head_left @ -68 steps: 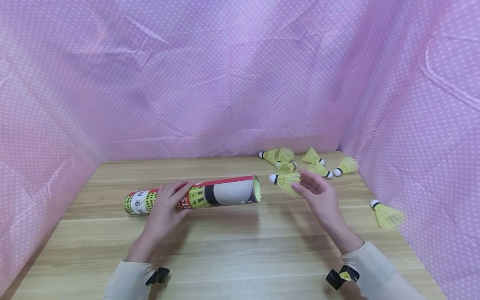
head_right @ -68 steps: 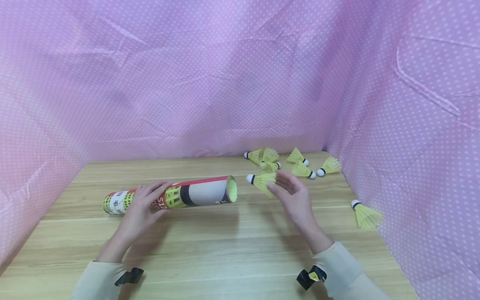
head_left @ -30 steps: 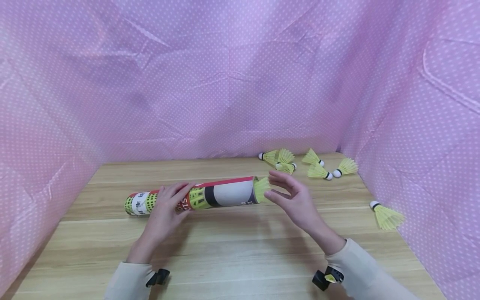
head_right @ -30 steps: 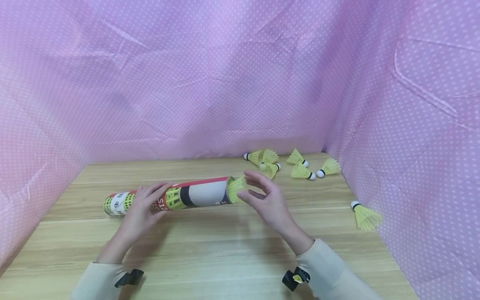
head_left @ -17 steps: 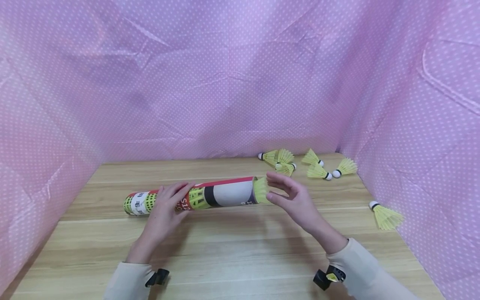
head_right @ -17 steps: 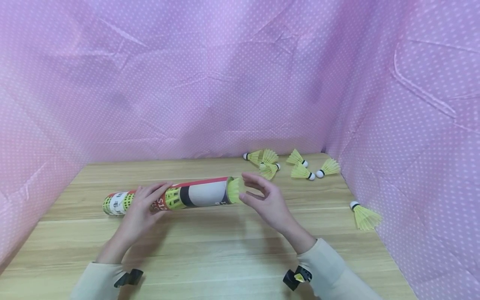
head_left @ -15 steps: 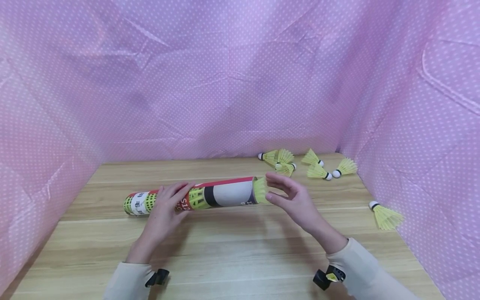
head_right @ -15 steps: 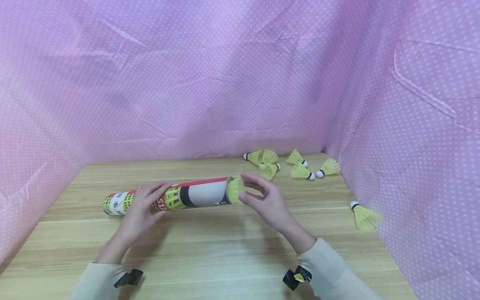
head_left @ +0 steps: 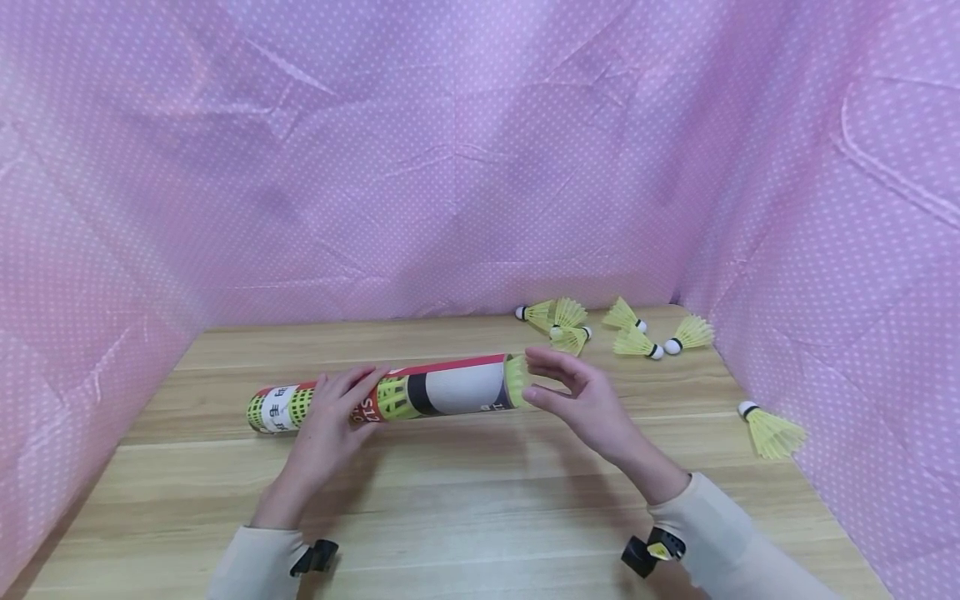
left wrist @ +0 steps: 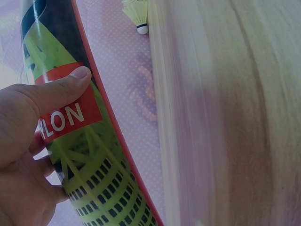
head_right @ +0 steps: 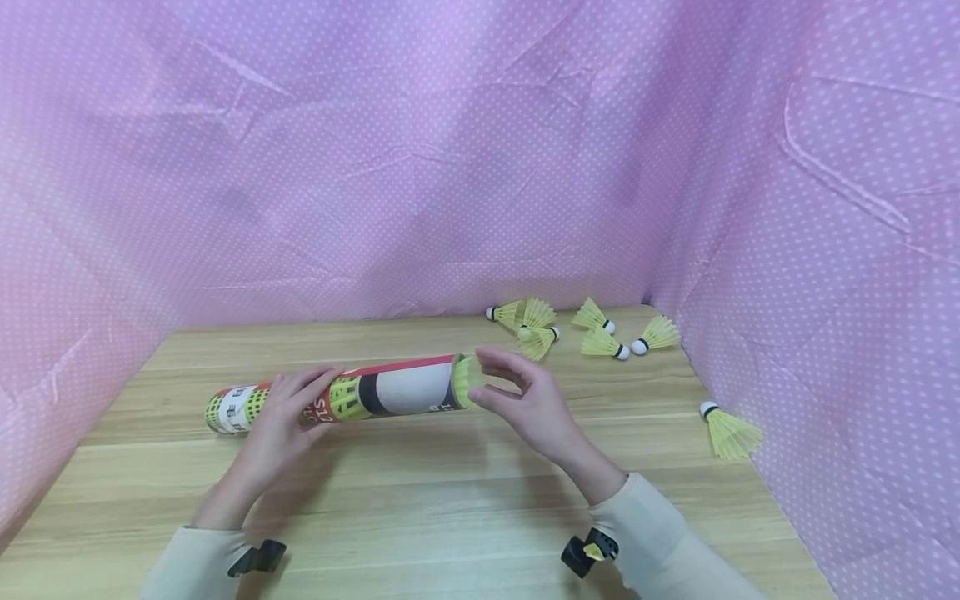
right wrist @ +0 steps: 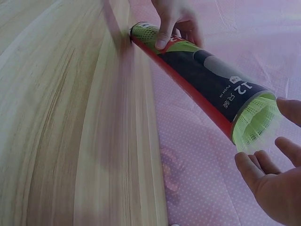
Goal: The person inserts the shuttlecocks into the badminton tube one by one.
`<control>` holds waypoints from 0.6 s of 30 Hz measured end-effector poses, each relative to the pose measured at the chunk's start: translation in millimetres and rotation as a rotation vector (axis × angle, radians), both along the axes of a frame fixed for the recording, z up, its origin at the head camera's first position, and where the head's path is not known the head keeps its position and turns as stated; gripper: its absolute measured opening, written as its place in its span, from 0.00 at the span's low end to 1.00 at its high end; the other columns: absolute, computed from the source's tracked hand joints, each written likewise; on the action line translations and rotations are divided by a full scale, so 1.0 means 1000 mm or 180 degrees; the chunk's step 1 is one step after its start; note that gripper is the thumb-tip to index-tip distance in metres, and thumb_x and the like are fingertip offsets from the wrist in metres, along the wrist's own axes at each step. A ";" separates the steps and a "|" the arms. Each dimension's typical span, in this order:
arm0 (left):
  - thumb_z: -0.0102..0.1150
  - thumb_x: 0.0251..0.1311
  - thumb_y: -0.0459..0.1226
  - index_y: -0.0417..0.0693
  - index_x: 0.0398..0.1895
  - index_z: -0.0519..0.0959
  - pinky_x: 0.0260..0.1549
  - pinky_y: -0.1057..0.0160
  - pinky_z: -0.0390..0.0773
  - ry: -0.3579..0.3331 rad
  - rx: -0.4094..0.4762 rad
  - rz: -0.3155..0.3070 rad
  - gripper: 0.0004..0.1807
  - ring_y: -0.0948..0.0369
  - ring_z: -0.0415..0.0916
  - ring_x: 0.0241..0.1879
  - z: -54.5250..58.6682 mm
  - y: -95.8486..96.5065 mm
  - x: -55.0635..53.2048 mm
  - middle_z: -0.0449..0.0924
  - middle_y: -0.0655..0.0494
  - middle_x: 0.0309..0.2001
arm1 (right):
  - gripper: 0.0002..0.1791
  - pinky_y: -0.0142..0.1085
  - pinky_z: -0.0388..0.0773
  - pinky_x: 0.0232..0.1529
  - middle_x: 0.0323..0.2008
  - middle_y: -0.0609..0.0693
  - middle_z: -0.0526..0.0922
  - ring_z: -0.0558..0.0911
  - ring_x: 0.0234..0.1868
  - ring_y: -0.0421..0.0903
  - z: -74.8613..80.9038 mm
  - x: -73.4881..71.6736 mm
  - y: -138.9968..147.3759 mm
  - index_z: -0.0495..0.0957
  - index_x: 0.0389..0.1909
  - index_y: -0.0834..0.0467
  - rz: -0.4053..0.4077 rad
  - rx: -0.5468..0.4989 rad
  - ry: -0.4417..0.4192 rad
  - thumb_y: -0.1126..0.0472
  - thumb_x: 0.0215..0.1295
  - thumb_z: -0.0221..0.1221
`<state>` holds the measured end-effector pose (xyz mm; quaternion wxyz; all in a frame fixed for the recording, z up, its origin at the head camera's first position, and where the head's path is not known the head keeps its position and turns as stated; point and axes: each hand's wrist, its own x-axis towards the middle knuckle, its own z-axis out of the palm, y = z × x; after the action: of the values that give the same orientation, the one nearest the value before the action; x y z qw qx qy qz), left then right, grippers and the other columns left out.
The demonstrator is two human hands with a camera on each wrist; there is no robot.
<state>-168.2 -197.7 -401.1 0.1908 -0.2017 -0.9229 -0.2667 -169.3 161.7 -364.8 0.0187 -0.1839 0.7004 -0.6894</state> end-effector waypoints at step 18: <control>0.81 0.42 0.29 0.61 0.73 0.70 0.75 0.40 0.42 -0.0038 -0.0001 0.0021 0.51 0.45 0.66 0.66 -0.001 -0.001 -0.001 0.72 0.49 0.66 | 0.31 0.40 0.79 0.58 0.62 0.61 0.76 0.73 0.65 0.59 -0.001 -0.003 -0.013 0.71 0.65 0.69 -0.0038 -0.0093 0.0023 0.72 0.60 0.68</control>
<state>-169.5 -199.0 -402.0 0.1862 -0.1971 -0.9247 -0.2671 -171.9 148.4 -365.5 0.0093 -0.1825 0.6914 -0.6989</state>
